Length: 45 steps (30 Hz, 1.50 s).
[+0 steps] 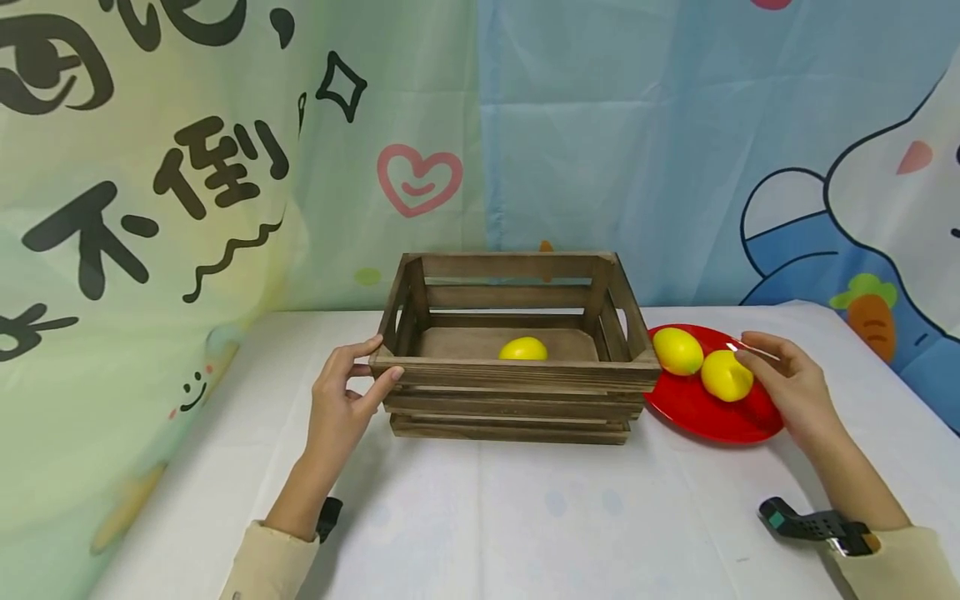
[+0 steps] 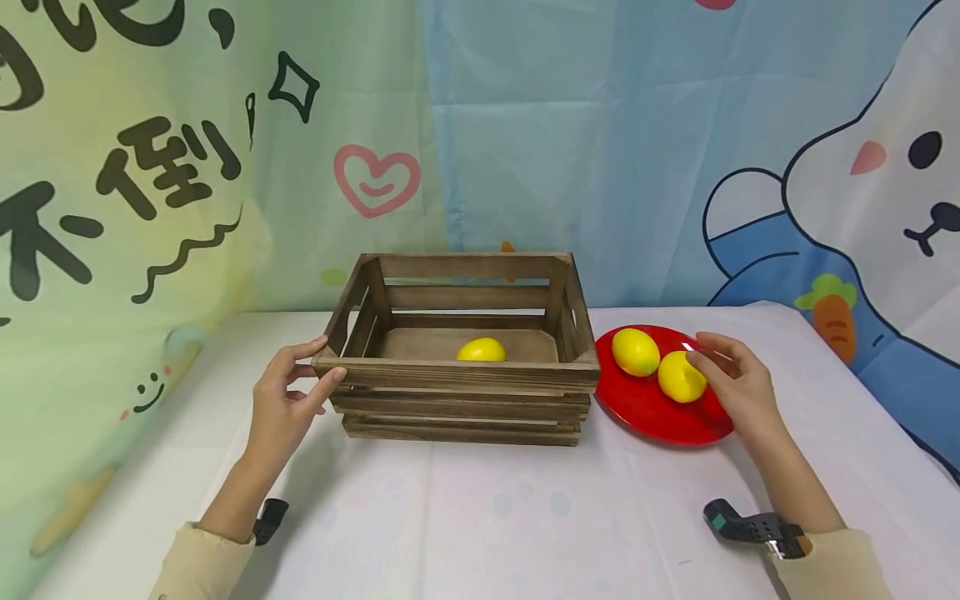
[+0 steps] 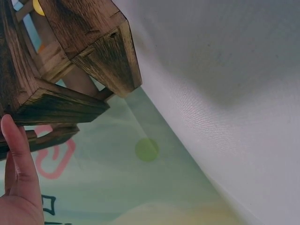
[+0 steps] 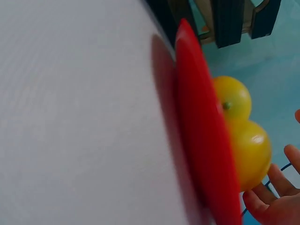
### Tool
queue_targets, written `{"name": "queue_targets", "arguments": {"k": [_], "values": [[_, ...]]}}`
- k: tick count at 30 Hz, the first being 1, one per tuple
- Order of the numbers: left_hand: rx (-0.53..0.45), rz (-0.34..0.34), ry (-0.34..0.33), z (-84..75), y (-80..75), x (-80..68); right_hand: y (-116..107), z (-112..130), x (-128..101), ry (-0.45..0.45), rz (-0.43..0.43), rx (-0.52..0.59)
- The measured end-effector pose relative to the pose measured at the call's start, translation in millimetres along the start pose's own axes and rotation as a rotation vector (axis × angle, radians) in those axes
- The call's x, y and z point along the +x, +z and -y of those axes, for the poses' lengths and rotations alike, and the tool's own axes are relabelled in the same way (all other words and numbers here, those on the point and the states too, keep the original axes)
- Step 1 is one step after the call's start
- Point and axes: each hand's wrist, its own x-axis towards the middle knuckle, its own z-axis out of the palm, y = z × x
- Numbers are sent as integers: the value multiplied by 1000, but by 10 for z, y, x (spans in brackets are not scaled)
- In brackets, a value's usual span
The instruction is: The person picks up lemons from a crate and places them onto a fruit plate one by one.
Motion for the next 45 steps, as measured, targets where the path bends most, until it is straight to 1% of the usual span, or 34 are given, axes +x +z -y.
{"name": "queue_targets", "arguments": {"k": [4,7,9,11,15,16,17,19,21,24,29,31,36,41,45], "values": [[4,3,-4,7,-2,1,-13,45,-7,-5,-14,-7],[5,5,-7,13,-1,5,-8,169,-55,-4,-27,35],[6,6,-8,16,-1,5,-8,285,-100,-4,-13,64],[10,6,-10,20,-4,5,-13,385,-132,-27,17,208],[22,7,-10,19,-12,6,-21,542,-169,-107,135,516],[26,7,-10,19,-13,8,-12,580,-180,-126,157,574],[27,7,-9,16,-15,9,2,620,-192,-144,170,590],[30,7,-9,14,-20,13,37,702,-219,-172,180,581],[34,6,-11,17,-23,15,77,788,-244,-200,181,540],[38,9,-13,20,-27,18,115,919,-259,-247,216,508],[41,10,-6,32,-28,23,139,1139,-205,-354,382,600],[44,8,-4,37,-27,27,149,1222,-172,-394,451,619],[46,5,-3,40,-22,29,192,1421,-76,-482,558,565],[43,4,2,30,-13,23,242,1598,43,-591,667,521],[37,-3,7,22,-10,20,297,1742,91,-628,735,485]]}}
